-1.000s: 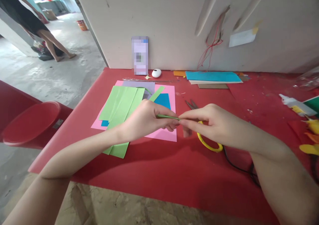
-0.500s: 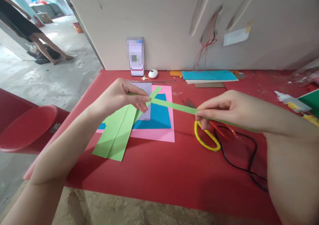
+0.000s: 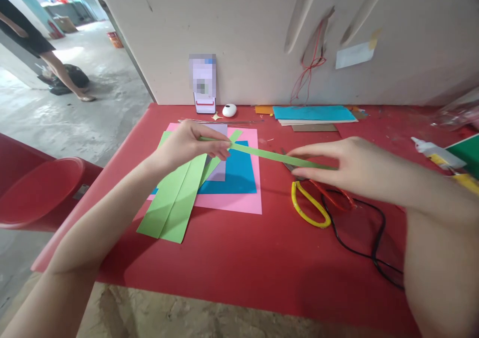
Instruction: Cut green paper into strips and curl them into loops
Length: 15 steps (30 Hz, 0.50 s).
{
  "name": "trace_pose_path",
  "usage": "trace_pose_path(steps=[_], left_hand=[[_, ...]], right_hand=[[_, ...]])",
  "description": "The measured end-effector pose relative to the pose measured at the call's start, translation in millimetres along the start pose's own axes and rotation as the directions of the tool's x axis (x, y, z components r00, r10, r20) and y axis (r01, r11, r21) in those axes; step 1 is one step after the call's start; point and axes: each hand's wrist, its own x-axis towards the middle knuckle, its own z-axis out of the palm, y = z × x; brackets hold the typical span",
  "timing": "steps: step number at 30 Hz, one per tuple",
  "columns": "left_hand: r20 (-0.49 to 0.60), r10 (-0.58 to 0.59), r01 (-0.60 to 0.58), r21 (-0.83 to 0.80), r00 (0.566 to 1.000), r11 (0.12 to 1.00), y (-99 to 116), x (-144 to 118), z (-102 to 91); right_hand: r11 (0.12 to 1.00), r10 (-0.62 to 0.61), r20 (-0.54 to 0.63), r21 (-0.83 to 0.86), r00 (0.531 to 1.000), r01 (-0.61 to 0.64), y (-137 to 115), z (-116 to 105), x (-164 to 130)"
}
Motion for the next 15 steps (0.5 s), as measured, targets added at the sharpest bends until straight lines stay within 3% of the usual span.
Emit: trace_pose_path(steps=[3,6,9,15], left_hand=[[-0.001,0.078,-0.077,0.083,0.997,0.994,8.2,-7.0,23.0],[-0.054,0.228,-0.212,0.206,0.972,0.955,14.7,-14.3,36.6],[-0.034,0.370,-0.344,0.298,0.929,0.891,14.9,-17.6,40.3],[0.065,0.490,-0.468,0.427,0.869,0.774,5.2,-16.7,45.5]], right_hand=[[0.991,-0.070,-0.056,0.106,0.996,0.076,-31.3,20.0,4.0],[0.990,-0.065,-0.085,0.119,0.994,0.075,-50.2,32.1,5.5],[0.991,-0.076,-0.116,0.096,0.990,0.088,-53.1,37.2,5.8],[0.990,-0.138,-0.119,0.007,0.983,0.139,-51.7,43.8,6.3]])
